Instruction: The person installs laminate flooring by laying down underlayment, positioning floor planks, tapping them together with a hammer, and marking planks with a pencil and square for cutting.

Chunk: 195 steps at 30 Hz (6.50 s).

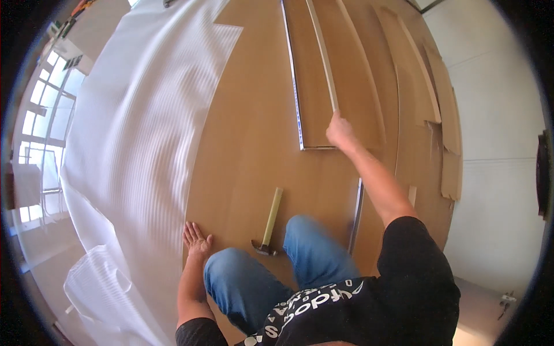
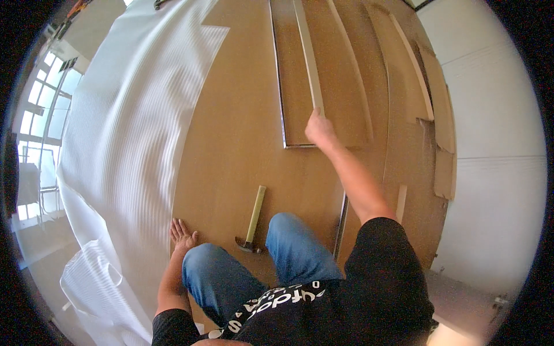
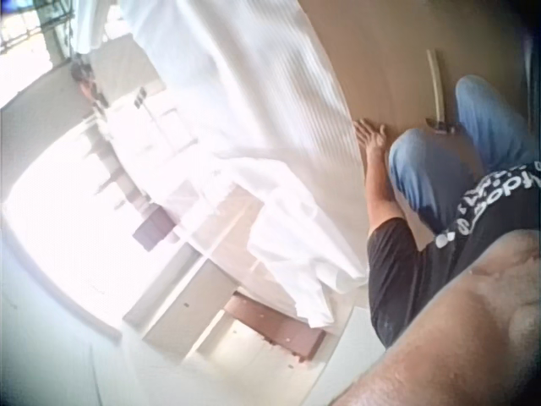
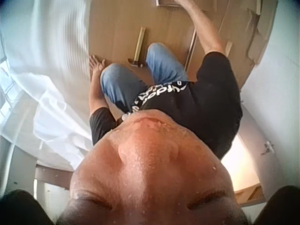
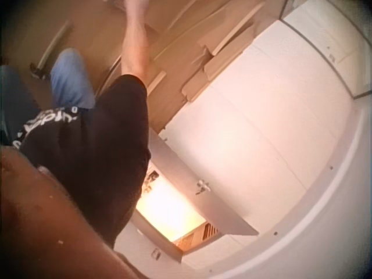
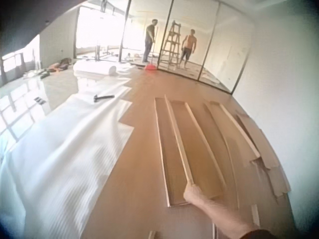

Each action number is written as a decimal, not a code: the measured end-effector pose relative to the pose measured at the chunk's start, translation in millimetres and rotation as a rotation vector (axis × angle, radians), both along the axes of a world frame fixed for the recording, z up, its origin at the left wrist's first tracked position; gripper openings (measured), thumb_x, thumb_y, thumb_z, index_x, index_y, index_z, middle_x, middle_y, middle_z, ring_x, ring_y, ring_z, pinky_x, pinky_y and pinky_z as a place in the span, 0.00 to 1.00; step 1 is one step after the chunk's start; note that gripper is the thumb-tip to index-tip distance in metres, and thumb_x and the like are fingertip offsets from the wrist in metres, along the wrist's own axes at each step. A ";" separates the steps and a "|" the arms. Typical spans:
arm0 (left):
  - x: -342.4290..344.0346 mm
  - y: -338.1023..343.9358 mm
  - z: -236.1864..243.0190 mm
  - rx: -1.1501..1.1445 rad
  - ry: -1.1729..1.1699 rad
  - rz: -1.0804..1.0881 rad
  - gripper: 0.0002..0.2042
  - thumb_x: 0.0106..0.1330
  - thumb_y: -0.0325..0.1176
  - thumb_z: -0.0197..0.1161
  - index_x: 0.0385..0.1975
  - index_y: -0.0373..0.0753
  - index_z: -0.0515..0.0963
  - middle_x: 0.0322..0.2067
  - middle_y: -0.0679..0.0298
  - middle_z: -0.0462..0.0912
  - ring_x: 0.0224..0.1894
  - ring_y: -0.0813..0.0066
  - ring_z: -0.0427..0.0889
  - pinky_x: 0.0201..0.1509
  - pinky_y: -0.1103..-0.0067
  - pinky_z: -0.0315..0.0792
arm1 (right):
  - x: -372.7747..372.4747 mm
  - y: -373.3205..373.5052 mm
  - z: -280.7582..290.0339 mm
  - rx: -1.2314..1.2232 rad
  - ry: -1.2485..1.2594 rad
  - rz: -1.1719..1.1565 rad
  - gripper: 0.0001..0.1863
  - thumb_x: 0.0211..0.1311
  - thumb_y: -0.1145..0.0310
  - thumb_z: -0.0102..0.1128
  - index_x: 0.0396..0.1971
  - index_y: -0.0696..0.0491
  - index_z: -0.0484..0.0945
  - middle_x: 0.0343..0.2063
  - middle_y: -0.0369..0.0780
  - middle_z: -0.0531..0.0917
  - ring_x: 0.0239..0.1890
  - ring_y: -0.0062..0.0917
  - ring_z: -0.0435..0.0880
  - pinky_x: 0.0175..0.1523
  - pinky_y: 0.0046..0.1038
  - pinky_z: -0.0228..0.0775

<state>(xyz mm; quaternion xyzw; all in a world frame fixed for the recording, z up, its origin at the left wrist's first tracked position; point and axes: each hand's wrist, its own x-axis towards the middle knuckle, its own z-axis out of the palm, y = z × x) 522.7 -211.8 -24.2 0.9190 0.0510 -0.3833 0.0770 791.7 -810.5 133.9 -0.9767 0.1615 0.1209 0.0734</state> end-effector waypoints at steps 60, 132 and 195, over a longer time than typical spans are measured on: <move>249.1 -113.6 409.7 -0.936 -0.999 -0.832 0.43 0.55 0.61 0.74 0.68 0.46 0.68 0.68 0.54 0.67 0.75 0.51 0.58 0.79 0.55 0.49 | -528.6 115.2 340.2 0.146 -0.218 -0.346 0.31 0.71 0.52 0.61 0.17 0.64 0.69 0.17 0.51 0.59 0.19 0.25 0.59 0.26 0.39 0.56; 371.3 73.1 50.2 0.062 -0.299 0.566 0.34 0.79 0.58 0.44 0.27 0.33 0.84 0.25 0.44 0.83 0.31 0.39 0.81 0.39 0.54 0.73 | 421.6 235.2 -214.7 1.140 0.062 -0.245 0.24 0.76 0.53 0.60 0.25 0.57 0.70 0.23 0.37 0.80 0.21 0.19 0.82 0.25 0.26 0.80; 328.5 71.3 -80.3 0.221 -0.736 0.763 0.07 0.65 0.46 0.64 0.35 0.58 0.89 0.32 0.63 0.89 0.32 0.56 0.88 0.34 0.64 0.82 | 463.2 226.1 -214.9 0.929 0.227 -0.220 0.28 0.69 0.48 0.67 0.46 0.62 0.82 0.34 0.39 0.84 0.27 0.20 0.78 0.30 0.27 0.69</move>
